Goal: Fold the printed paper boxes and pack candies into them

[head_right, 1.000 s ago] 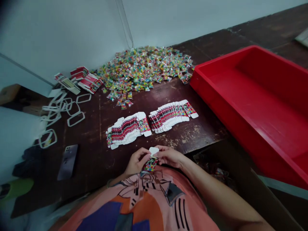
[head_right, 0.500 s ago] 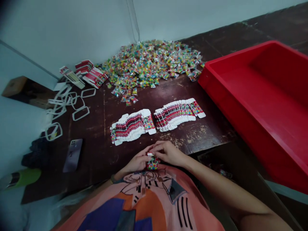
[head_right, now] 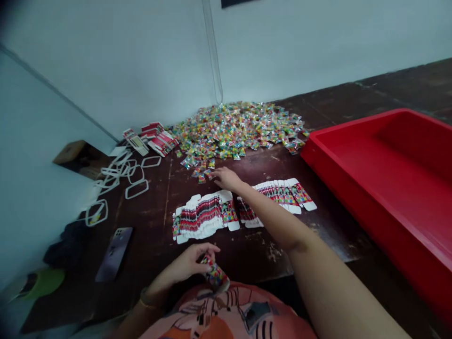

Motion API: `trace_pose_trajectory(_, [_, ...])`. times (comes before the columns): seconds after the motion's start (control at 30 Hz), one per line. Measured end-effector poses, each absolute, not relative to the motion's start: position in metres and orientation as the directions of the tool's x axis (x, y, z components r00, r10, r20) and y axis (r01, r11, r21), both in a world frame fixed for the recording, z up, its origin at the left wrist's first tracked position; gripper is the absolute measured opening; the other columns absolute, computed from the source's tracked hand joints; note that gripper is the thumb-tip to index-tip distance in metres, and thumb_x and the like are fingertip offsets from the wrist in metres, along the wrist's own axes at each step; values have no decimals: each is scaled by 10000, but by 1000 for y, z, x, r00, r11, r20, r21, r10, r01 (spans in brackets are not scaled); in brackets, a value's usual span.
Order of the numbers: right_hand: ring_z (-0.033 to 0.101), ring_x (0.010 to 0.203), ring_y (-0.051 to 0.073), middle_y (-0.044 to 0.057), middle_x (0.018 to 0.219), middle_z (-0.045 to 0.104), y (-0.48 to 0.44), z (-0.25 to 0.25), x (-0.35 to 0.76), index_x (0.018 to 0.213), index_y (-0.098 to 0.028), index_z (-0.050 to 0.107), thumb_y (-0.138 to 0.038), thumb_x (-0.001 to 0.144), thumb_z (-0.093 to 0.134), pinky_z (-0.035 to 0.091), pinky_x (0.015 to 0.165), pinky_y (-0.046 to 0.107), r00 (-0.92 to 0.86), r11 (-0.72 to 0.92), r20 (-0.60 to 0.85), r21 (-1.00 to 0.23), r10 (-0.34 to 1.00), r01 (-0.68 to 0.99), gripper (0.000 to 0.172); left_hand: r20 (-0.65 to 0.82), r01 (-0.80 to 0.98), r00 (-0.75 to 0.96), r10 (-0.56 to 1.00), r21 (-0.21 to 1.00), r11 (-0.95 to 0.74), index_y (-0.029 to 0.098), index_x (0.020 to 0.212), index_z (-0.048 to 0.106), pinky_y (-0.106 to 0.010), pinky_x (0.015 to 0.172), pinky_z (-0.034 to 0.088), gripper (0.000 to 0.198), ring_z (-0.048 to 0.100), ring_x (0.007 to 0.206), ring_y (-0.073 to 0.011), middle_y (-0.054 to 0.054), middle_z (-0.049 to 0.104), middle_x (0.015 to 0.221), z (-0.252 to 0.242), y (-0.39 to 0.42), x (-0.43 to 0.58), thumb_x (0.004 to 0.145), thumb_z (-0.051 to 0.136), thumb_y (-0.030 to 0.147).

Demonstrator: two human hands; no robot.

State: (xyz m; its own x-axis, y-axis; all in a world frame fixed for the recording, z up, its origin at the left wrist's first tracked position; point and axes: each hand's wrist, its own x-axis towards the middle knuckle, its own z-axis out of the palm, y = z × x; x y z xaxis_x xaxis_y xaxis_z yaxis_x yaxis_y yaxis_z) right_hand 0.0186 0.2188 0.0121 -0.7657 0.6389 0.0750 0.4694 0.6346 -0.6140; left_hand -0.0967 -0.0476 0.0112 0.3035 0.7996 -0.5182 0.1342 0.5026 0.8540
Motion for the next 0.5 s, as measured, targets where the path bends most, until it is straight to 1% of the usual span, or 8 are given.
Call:
trace_pose_trajectory(0.07, [503,1157,259,120,1253,592,232,7,-12,1132,-175,641,-99,784,589,368,989,373,-764,627,79,-628,641,460,360,-575,320,384,723,817,479,187,1011,684,-239,707,396,466,525,761,-139,11,606,825,19,-52,-116,552,760,159])
trace_pose_trajectory(0.13, [537,1103,246,133,1181,629,233,5,-29,1052,-160,658,-85,806,550,397,946,349,-738,597,86,-653,669,466,279,-616,355,400,679,787,505,189,913,699,-238,700,400,366,531,767,-146,12,610,824,22,-60,-127,555,776,191])
trace_pose_trajectory(0.17, [555,1066,239,143,1130,646,231,5,-32,1021,-146,656,-92,831,520,410,920,340,-718,575,91,-671,690,468,240,-612,281,379,694,791,544,184,909,688,-240,697,408,334,541,775,-149,5,614,838,22,-65,-130,587,769,223])
trace_pose_trajectory(0.23, [585,986,222,145,1050,664,222,7,-27,1015,-125,631,-142,887,457,437,859,323,-673,524,103,-717,732,460,217,-577,-1,285,765,798,603,182,1013,632,-259,702,441,346,573,799,-162,-28,620,915,16,-72,-130,694,711,292])
trace_pose_trajectory(0.3, [608,884,192,122,987,673,204,11,-10,1047,-120,594,-223,928,415,462,779,294,-647,477,101,-763,755,437,238,-534,-279,180,826,778,563,194,1138,549,-313,719,487,403,607,848,-196,-78,606,1041,7,-72,-124,773,644,337])
trace_pose_trajectory(0.33, [613,819,171,99,943,679,191,14,2,1046,-127,584,-266,937,411,469,731,273,-659,456,89,-790,747,410,247,-517,-364,144,844,765,531,203,1175,516,-345,719,507,423,618,868,-215,-99,593,1091,3,-70,-120,792,626,346])
trace_pose_trajectory(0.43, [582,646,119,23,774,663,143,22,41,923,-150,602,-352,898,505,456,620,228,-785,328,23,-916,619,232,225,-505,-448,108,856,744,495,218,1214,468,-382,675,543,442,638,856,-237,-111,597,1081,-4,-58,-105,811,612,328])
trace_pose_trajectory(0.5, [555,620,107,-2,712,631,115,26,63,830,-157,604,-352,859,574,441,610,223,-796,188,12,-974,605,129,200,-506,-447,138,851,735,510,229,1262,438,-374,657,552,492,640,838,-234,-94,611,1011,-5,-48,-93,811,615,312])
